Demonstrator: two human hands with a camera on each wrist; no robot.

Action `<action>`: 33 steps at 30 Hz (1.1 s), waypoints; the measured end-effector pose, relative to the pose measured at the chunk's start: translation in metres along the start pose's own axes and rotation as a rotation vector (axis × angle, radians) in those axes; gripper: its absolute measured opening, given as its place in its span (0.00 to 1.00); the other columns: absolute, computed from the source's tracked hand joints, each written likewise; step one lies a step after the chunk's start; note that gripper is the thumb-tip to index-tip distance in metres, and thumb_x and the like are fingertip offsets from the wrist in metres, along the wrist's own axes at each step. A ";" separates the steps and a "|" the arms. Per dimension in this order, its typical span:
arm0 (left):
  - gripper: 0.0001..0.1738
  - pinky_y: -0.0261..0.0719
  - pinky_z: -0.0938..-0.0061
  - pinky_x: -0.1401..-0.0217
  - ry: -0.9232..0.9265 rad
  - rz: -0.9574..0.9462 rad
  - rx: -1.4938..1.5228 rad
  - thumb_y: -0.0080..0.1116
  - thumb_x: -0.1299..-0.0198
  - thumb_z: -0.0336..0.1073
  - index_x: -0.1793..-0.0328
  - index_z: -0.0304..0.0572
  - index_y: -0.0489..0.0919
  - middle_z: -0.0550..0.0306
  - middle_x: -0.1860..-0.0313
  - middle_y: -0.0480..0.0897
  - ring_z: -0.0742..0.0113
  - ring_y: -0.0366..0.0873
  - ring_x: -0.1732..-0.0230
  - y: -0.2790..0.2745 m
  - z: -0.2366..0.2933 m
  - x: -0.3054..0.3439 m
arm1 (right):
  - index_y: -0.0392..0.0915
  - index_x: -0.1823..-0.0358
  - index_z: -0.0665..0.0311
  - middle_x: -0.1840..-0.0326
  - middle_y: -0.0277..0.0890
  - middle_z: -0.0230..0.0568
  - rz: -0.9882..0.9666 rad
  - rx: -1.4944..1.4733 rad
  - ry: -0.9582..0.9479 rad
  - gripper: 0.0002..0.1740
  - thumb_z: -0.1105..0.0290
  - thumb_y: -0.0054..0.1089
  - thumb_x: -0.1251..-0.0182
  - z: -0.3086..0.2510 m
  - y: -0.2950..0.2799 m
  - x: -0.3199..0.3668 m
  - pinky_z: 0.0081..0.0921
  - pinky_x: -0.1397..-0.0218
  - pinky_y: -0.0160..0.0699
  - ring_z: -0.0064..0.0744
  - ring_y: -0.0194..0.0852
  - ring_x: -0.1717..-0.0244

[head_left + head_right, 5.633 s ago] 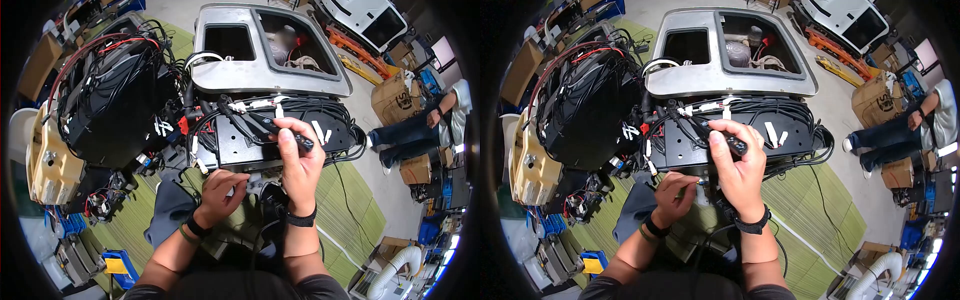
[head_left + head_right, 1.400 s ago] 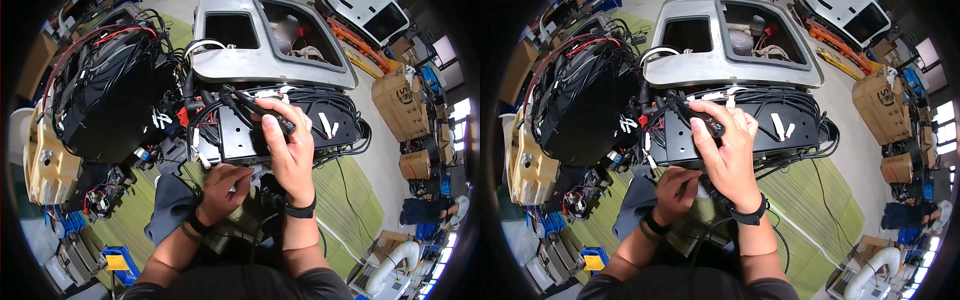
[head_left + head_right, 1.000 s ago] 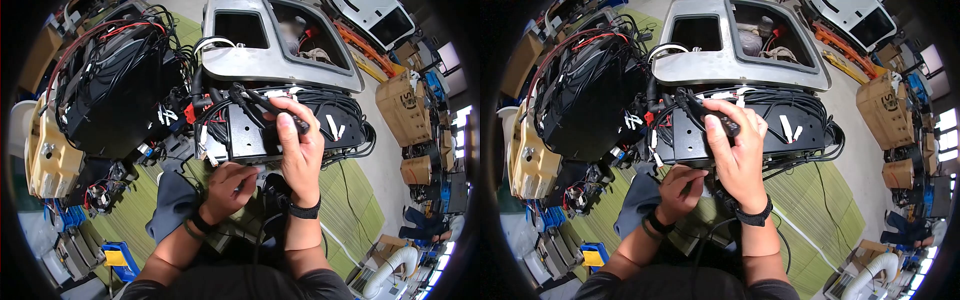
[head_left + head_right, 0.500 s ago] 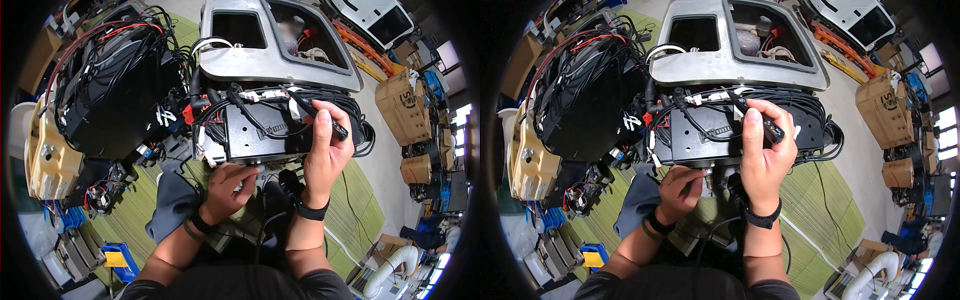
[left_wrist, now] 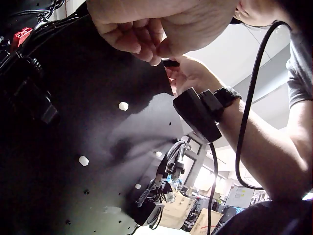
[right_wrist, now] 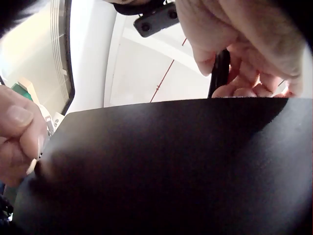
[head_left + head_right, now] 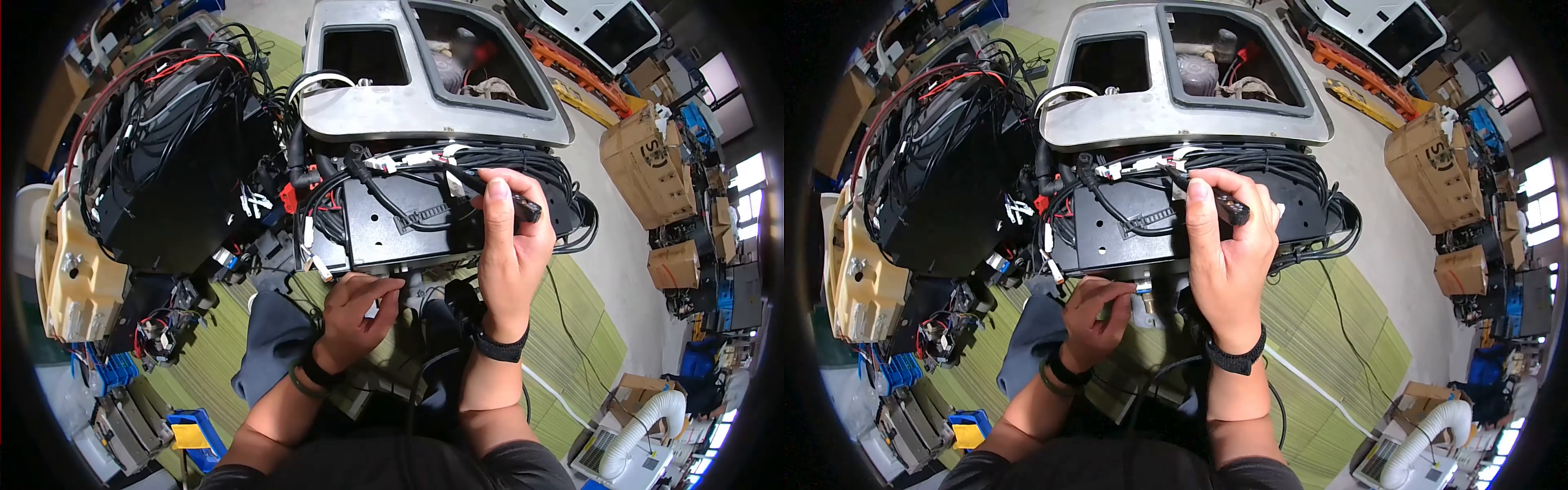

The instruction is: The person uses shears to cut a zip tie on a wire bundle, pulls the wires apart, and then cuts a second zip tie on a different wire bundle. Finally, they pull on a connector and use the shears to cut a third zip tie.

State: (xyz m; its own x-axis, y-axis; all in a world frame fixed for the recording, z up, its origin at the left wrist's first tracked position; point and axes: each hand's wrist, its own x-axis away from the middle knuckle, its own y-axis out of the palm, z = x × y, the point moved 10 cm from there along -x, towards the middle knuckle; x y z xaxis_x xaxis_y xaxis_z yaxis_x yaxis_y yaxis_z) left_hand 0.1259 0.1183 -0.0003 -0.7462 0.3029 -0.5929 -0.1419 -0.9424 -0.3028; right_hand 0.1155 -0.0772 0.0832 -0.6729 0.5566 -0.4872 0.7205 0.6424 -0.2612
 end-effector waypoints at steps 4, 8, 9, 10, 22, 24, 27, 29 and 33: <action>0.12 0.78 0.70 0.62 -0.006 -0.010 0.004 0.64 0.50 0.19 0.59 0.38 0.86 0.53 0.68 0.82 0.58 0.80 0.68 0.001 -0.002 0.001 | 0.82 0.57 0.61 0.64 0.77 0.37 -0.042 -0.104 0.062 0.09 0.64 0.62 0.30 0.006 0.007 0.000 0.28 0.51 0.63 0.32 0.70 0.61; 0.12 0.78 0.69 0.61 -0.019 -0.023 -0.001 0.64 0.50 0.19 0.59 0.38 0.86 0.52 0.68 0.82 0.57 0.80 0.67 0.002 -0.004 0.002 | 0.82 0.57 0.60 0.63 0.78 0.37 -0.088 0.021 0.049 0.08 0.65 0.63 0.31 0.004 0.011 -0.001 0.30 0.50 0.64 0.34 0.69 0.59; 0.12 0.78 0.69 0.61 -0.019 -0.022 -0.002 0.64 0.50 0.19 0.59 0.38 0.86 0.52 0.68 0.82 0.57 0.80 0.67 0.002 -0.004 0.002 | 0.82 0.57 0.60 0.63 0.77 0.37 -0.088 0.035 0.040 0.08 0.65 0.63 0.32 0.003 0.010 -0.001 0.30 0.50 0.64 0.35 0.69 0.59; 0.12 0.78 0.69 0.61 -0.017 -0.022 0.001 0.64 0.50 0.19 0.59 0.38 0.86 0.52 0.68 0.83 0.57 0.80 0.67 0.002 -0.004 0.002 | 0.82 0.57 0.60 0.63 0.77 0.37 -0.087 0.049 0.032 0.08 0.66 0.63 0.32 0.002 0.010 -0.001 0.30 0.50 0.64 0.35 0.69 0.59; 0.11 0.79 0.68 0.58 -0.034 -0.032 0.010 0.64 0.48 0.21 0.58 0.38 0.86 0.52 0.65 0.85 0.55 0.81 0.64 0.001 -0.005 0.003 | 0.82 0.57 0.62 0.63 0.78 0.39 -0.079 0.109 0.020 0.08 0.66 0.63 0.32 -0.005 0.014 0.000 0.31 0.49 0.63 0.37 0.69 0.58; 0.11 0.79 0.68 0.58 -0.039 -0.031 0.014 0.64 0.48 0.21 0.58 0.38 0.86 0.52 0.65 0.85 0.55 0.81 0.64 0.001 -0.006 0.003 | 0.81 0.56 0.64 0.64 0.77 0.34 -0.092 0.157 -0.041 0.08 0.68 0.60 0.29 -0.008 0.015 -0.001 0.23 0.53 0.66 0.27 0.71 0.61; 0.11 0.79 0.68 0.58 -0.034 -0.029 0.009 0.64 0.48 0.21 0.58 0.38 0.86 0.52 0.65 0.84 0.55 0.81 0.65 0.002 -0.005 0.002 | 0.80 0.55 0.67 0.66 0.77 0.30 -0.096 0.195 -0.097 0.08 0.69 0.56 0.25 -0.009 0.015 -0.001 0.15 0.58 0.70 0.16 0.72 0.64; 0.11 0.79 0.68 0.59 -0.029 -0.028 -0.002 0.64 0.48 0.21 0.58 0.38 0.86 0.52 0.66 0.84 0.56 0.81 0.65 0.002 -0.005 0.002 | 0.80 0.54 0.67 0.67 0.77 0.29 -0.088 0.186 -0.094 0.09 0.69 0.56 0.25 -0.010 0.014 -0.001 0.15 0.58 0.70 0.16 0.72 0.64; 0.14 0.80 0.67 0.61 -0.008 -0.019 -0.024 0.66 0.51 0.22 0.57 0.40 0.87 0.54 0.67 0.83 0.58 0.81 0.66 0.003 -0.004 0.003 | 0.82 0.57 0.62 0.61 0.78 0.40 -0.087 0.082 0.074 0.08 0.66 0.62 0.32 0.000 0.013 -0.001 0.32 0.47 0.64 0.38 0.70 0.57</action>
State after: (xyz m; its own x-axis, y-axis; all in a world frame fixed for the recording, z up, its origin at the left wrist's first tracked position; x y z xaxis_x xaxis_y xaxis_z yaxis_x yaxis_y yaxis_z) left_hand 0.1263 0.1167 -0.0060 -0.7484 0.3195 -0.5812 -0.1407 -0.9329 -0.3316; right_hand 0.1254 -0.0690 0.0802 -0.7417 0.5399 -0.3980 0.6682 0.6462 -0.3687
